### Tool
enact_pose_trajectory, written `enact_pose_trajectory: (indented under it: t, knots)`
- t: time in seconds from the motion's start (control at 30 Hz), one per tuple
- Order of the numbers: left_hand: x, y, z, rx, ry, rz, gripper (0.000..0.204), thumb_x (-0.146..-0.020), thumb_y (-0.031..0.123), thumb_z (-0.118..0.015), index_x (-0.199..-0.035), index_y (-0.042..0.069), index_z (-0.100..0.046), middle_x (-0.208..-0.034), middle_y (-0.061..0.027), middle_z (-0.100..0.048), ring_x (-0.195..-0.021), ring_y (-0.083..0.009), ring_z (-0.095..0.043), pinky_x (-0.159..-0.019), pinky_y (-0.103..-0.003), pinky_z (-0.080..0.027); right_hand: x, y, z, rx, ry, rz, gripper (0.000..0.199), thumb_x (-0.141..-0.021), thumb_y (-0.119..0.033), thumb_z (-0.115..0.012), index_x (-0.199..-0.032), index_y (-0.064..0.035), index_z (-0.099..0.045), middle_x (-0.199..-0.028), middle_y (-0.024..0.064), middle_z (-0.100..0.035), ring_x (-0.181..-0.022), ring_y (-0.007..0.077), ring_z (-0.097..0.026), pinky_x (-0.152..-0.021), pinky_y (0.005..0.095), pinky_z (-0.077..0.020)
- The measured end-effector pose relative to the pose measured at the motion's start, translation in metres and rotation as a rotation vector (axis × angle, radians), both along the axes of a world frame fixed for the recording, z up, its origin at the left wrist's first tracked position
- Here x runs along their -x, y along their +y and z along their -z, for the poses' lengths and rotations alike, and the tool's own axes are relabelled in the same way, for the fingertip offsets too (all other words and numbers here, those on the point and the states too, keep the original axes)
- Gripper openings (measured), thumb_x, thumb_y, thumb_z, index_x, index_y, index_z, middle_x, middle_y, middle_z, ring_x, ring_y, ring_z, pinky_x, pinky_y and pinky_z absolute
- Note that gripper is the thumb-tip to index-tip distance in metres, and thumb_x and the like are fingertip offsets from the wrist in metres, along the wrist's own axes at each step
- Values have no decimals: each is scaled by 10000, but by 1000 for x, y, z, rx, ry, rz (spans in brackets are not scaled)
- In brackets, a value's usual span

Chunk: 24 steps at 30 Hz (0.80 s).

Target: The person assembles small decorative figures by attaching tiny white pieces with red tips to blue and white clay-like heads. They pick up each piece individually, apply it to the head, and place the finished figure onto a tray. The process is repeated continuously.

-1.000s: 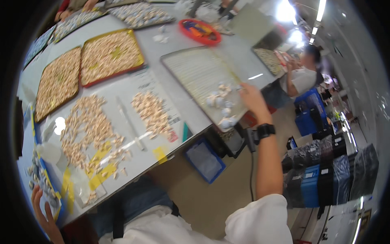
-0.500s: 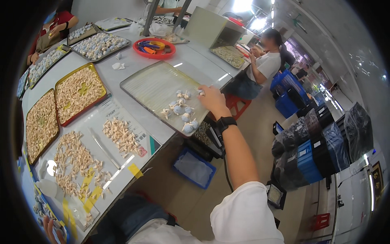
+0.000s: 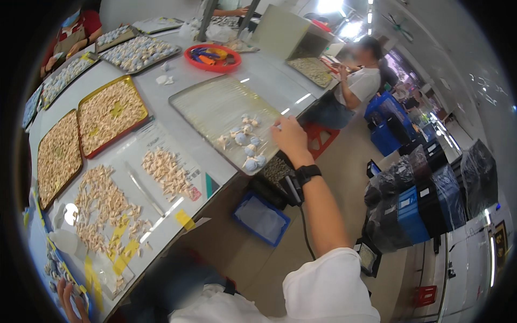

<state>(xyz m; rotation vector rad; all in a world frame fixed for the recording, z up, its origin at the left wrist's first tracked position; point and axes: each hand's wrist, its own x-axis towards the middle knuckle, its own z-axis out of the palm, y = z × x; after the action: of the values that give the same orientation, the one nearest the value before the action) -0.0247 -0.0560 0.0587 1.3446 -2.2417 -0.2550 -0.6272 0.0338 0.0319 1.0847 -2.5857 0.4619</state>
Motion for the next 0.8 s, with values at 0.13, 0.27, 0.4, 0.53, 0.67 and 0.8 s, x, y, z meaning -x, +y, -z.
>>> enact_pose_trajectory:
  t: [0.13, 0.27, 0.4, 0.53, 0.67, 0.8]
  knots:
    - [-1, -4, 1, 28, -58, 17, 244, -892, 122, -488, -1085, 4, -578, -1168, -180, -519, -1118, -328, -463, -911, -416, -377, -11, 7, -3, 39, -47, -70, 222, -774, -309, -561, -880, -123, -621, -937, 111, -568, -863, 321, -566, -743, 415, -453]
    - [-6, -6, 3, 47, -79, 35, 248, -884, 116, -503, -1100, 18, -573, -1175, -177, -518, -1132, -327, -451, -935, -423, -350, -28, 2, -6, 50, -119, -97, 242, -779, -319, -562, -868, -107, -639, -910, 118, -577, -844, 315, -569, -736, 401, -450]
    - [-3, -5, 2, 52, -100, 56, 247, -889, 101, -486, -1108, 27, -571, -1180, -173, -515, -1129, -329, -451, -936, -426, -346, -42, 0, -10, 37, -70, -110, 252, -779, -265, -575, -869, -33, -618, -831, 136, -577, -752, 291, -576, -680, 362, -448]
    - [-44, -15, 29, 13, -156, 15, 271, -876, 113, -454, -1123, 24, -518, -1250, -155, -446, -1202, -304, -377, -998, -401, -270, -46, -8, -6, -53, 67, -75, 223, -786, -283, -557, -845, -75, -611, -879, 116, -579, -787, 322, -580, -686, 414, -456]
    - [-5, -6, 7, 18, -54, 58, 251, -894, 75, -459, -1115, 28, -568, -1203, -173, -493, -1123, -328, -454, -872, -416, -410, -51, -14, -6, -77, 124, -100, 189, -773, -239, -563, -826, -62, -605, -851, 129, -579, -781, 331, -577, -678, 416, -455]
    - [-7, -6, 6, 32, -75, 73, 256, -900, 78, -445, -1124, 26, -559, -1218, -169, -480, -1126, -324, -452, -841, -407, -431, -53, -28, -4, 64, 44, -240, 186, -763, -215, -569, -811, -40, -611, -831, 157, -581, -792, 332, -571, -685, 402, -451]
